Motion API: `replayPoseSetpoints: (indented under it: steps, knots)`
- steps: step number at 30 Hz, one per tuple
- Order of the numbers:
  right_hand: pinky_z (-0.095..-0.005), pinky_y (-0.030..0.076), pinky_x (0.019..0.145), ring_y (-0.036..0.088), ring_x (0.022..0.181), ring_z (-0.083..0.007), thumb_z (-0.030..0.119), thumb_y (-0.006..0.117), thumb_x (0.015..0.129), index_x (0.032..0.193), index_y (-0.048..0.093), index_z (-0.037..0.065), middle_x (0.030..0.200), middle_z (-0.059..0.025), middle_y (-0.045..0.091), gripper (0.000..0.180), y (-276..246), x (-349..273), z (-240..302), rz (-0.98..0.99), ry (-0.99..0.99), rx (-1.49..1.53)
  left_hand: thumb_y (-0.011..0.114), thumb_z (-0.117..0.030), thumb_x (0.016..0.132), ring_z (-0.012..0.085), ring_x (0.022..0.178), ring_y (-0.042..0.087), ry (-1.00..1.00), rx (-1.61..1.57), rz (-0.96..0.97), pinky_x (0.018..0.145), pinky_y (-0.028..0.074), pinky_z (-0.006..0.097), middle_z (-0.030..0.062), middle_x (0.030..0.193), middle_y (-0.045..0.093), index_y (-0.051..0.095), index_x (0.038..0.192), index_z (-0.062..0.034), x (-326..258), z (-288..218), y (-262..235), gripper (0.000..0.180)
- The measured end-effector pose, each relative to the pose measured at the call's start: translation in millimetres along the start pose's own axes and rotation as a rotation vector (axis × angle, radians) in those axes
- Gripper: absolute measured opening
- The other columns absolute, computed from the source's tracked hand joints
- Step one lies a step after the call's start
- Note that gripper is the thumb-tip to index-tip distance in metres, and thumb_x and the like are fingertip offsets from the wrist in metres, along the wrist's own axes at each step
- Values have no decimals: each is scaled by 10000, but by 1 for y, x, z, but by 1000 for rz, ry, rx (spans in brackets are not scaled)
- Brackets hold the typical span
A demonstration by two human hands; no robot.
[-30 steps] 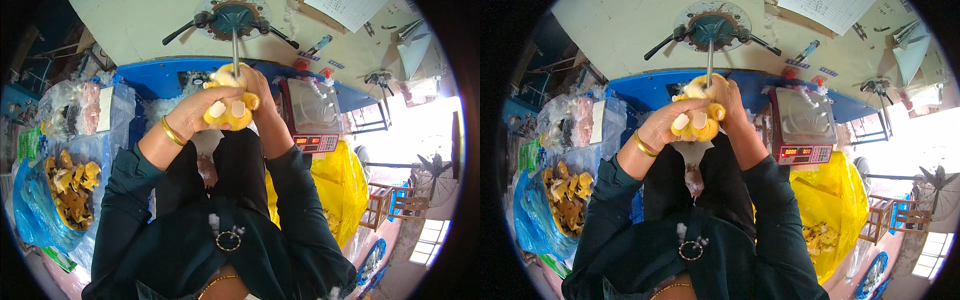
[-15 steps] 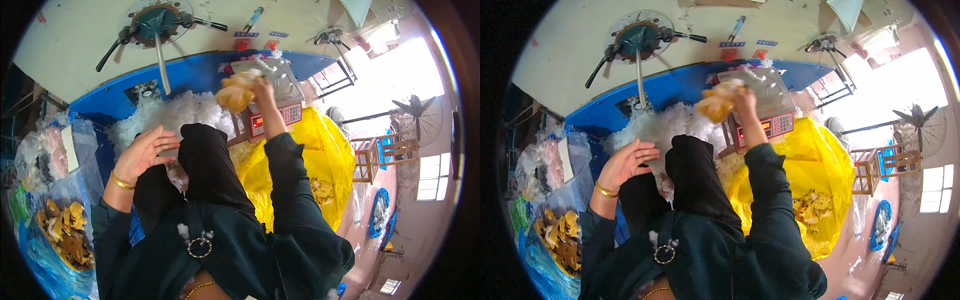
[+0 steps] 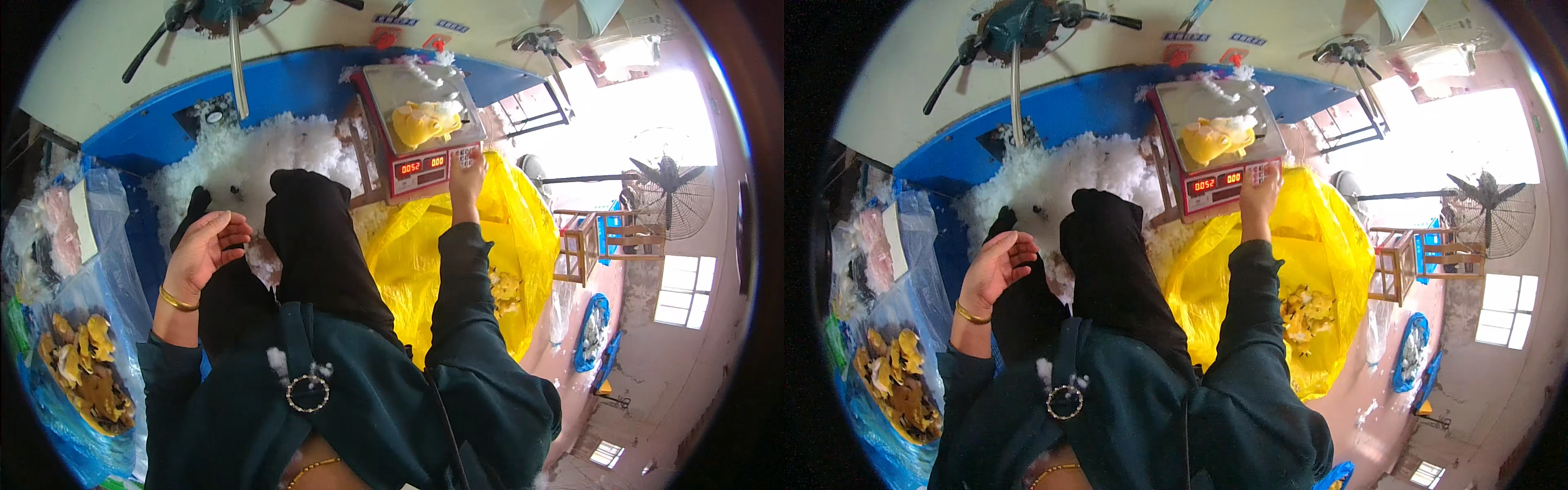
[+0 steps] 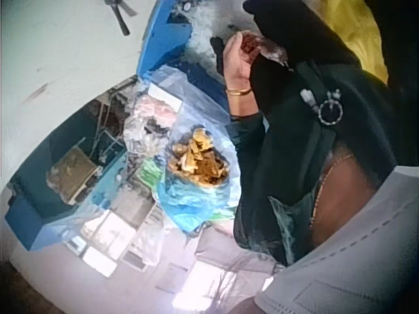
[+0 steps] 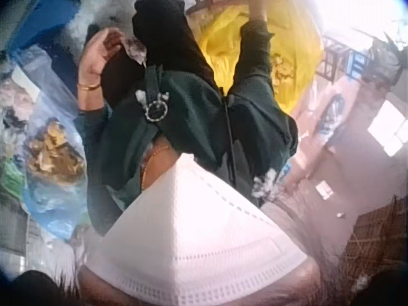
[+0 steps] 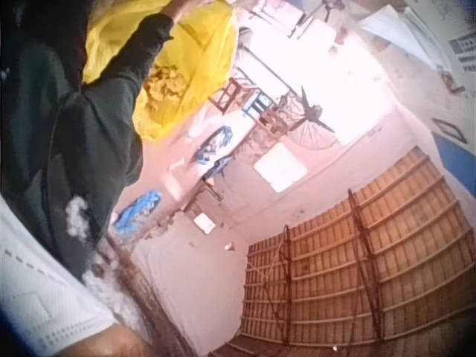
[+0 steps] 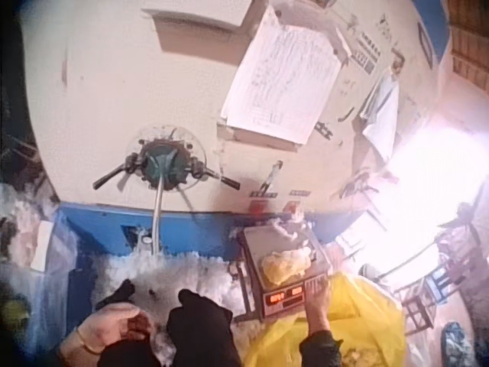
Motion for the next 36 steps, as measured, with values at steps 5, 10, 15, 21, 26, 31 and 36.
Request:
replayPoseSetpoints:
  steps: [5,10,15,21,26,31,36]
  knots:
    - [-419,436,958,543,1125,-356,159,663,770,1310,458,61,1257,-181,540,585,-15,34,82,157,-221,100,528,-247,966,153,869,649,19,-26,-76,702,543,261,82,958,669,618,1035,-53,-9,13,-14,224]
    - [-400,486,880,577,1051,-379,133,659,754,1175,588,97,1126,-183,612,428,48,55,57,533,-342,37,532,-245,965,150,858,649,17,-37,-53,700,539,263,73,950,669,623,1019,-62,-10,22,-13,212]
    - [-286,517,790,657,853,-184,148,641,859,1008,655,18,904,-44,691,198,29,-4,119,980,-17,522,535,-258,961,135,872,634,46,57,-100,742,517,261,53,951,666,625,1020,-76,-20,25,-18,211]
    - [-276,498,812,621,927,-163,201,660,893,1174,550,7,1026,-71,638,359,-4,-97,255,1322,-157,996,564,-148,945,145,918,604,440,211,110,767,509,275,68,1109,575,385,1330,-73,-11,-2,42,432]
    - [-363,491,671,640,779,-285,243,643,887,1080,502,-29,871,-189,632,363,-18,-79,355,733,-711,868,548,-203,960,157,846,617,783,271,123,641,541,262,104,1079,551,261,1342,-39,-2,-69,91,505]
    - [-359,491,619,649,723,-284,247,591,923,1034,497,-61,824,-206,637,341,24,-49,393,508,-458,928,504,-296,979,149,668,619,899,353,-82,533,542,260,124,990,558,275,1267,2,33,-130,88,474]
    - [-324,496,618,646,717,-217,242,579,938,1049,510,-59,815,-186,638,329,19,-62,380,511,-400,972,500,-347,977,139,605,610,839,426,-94,501,514,248,109,902,589,195,1319,-24,33,-115,88,561]
Point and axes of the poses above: each hand's wrist, its own x-axis towards the middle knuckle, its own y-axis out of the palm, z = x × y, the point moved 6 cm from there along x, towards the middle knuckle
